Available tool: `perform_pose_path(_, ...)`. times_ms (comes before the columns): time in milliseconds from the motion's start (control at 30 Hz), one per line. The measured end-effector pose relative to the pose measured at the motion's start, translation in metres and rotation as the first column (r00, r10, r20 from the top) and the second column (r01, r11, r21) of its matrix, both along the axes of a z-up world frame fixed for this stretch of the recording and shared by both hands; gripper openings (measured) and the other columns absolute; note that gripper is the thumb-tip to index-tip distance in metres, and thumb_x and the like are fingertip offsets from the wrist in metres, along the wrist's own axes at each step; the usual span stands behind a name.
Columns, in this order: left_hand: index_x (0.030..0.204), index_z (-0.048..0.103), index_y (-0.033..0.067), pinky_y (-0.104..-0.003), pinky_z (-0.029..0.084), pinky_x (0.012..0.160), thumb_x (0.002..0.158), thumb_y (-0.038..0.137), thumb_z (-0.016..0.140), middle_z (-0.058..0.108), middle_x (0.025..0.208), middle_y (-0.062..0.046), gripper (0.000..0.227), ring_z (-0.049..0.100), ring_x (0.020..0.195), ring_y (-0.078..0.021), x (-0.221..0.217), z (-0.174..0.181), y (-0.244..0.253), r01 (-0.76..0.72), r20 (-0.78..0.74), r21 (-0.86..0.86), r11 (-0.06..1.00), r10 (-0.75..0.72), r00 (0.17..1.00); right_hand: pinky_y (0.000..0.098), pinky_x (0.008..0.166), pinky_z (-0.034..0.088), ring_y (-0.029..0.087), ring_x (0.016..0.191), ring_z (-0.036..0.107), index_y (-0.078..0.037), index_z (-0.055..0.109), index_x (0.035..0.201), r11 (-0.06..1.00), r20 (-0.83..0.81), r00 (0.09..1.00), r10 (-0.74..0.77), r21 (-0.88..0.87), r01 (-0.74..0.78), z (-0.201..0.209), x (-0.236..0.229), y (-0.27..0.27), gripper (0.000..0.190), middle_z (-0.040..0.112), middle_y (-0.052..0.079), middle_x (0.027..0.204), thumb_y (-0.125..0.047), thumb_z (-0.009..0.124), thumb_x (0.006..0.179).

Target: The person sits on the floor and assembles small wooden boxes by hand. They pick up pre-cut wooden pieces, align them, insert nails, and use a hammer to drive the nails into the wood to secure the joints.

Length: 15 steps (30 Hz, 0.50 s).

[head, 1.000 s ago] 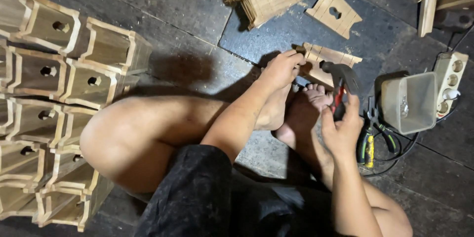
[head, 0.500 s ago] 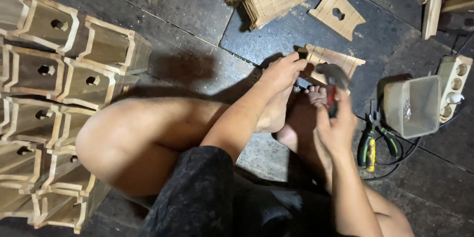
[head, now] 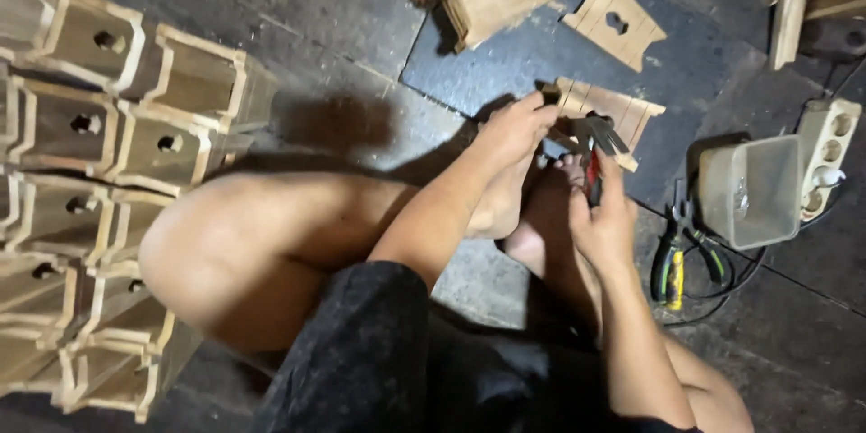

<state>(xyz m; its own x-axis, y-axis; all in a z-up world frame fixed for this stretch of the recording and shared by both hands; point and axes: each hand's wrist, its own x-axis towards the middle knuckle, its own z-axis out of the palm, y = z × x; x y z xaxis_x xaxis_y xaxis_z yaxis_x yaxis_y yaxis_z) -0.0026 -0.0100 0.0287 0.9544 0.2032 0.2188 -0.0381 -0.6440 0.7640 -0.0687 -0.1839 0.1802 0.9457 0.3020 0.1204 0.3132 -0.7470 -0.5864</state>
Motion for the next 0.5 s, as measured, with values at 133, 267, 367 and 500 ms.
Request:
perform_pose_path(133, 0.109, 0.072, 0.0316, -0.044, 0.059, 0.087, 0.105, 0.032, 0.053, 0.064, 0.107, 0.003, 0.019, 0.069, 0.098, -0.0264, -0.03, -0.011, -0.013, -0.03, 0.041, -0.083, 0.996, 0.034, 0.999, 0.0578, 0.066, 0.051, 0.052, 0.086, 0.072, -0.014, 0.066, 0.129, 0.988, 0.106, 0.987, -0.122, -0.081, 0.131, -0.009, -0.011, -0.021, 0.032, 0.071, 0.023, 0.09, -0.014, 0.073, 0.098)
perform_pose_path(267, 0.101, 0.077, 0.025, -0.032, 0.06, 0.089, 0.096, 0.025, 0.071, 0.075, 0.093, 0.002, 0.007, 0.072, 0.093, -0.0155, 0.006, 0.041, 0.006, 0.012, 0.049, -0.734, 0.679, 0.035, 0.998, 0.0641, 0.083, 0.054, 0.057, 0.1, 0.069, -0.01, 0.061, 0.136, 0.996, 0.029, 0.996, -0.081, -0.029, 0.081, 0.001, -0.002, -0.003, 0.043, 0.073, 0.033, 0.105, -0.011, 0.07, 0.094)
perform_pose_path(367, 0.112, 0.076, 0.0245, -0.031, 0.056, 0.098, 0.102, 0.023, 0.067, 0.071, 0.106, 0.002, 0.014, 0.067, 0.104, -0.0156, 0.001, 0.028, 0.009, 0.067, 0.134, -0.724, 0.687, 0.044, 0.99, 0.0614, 0.099, 0.049, 0.056, 0.114, 0.064, -0.005, 0.065, 0.137, 1.0, 0.168, 0.986, -0.009, 0.005, 0.008, -0.031, 0.014, -0.022, 0.044, 0.069, 0.035, 0.122, -0.011, 0.072, 0.094)
perform_pose_path(500, 0.131, 0.074, 0.0236, -0.029, 0.049, 0.112, 0.111, 0.017, 0.058, 0.063, 0.131, 0.002, 0.026, 0.058, 0.124, -0.0157, -0.023, -0.002, -0.011, 0.219, 0.288, -0.697, 0.682, -0.014, 0.958, 0.0667, 0.087, 0.051, 0.06, 0.1, 0.067, -0.018, 0.055, 0.155, 0.99, -0.108, 0.993, -0.039, -0.137, 0.023, -0.006, -0.002, -0.001, 0.061, 0.071, 0.039, 0.104, -0.013, 0.068, 0.096)
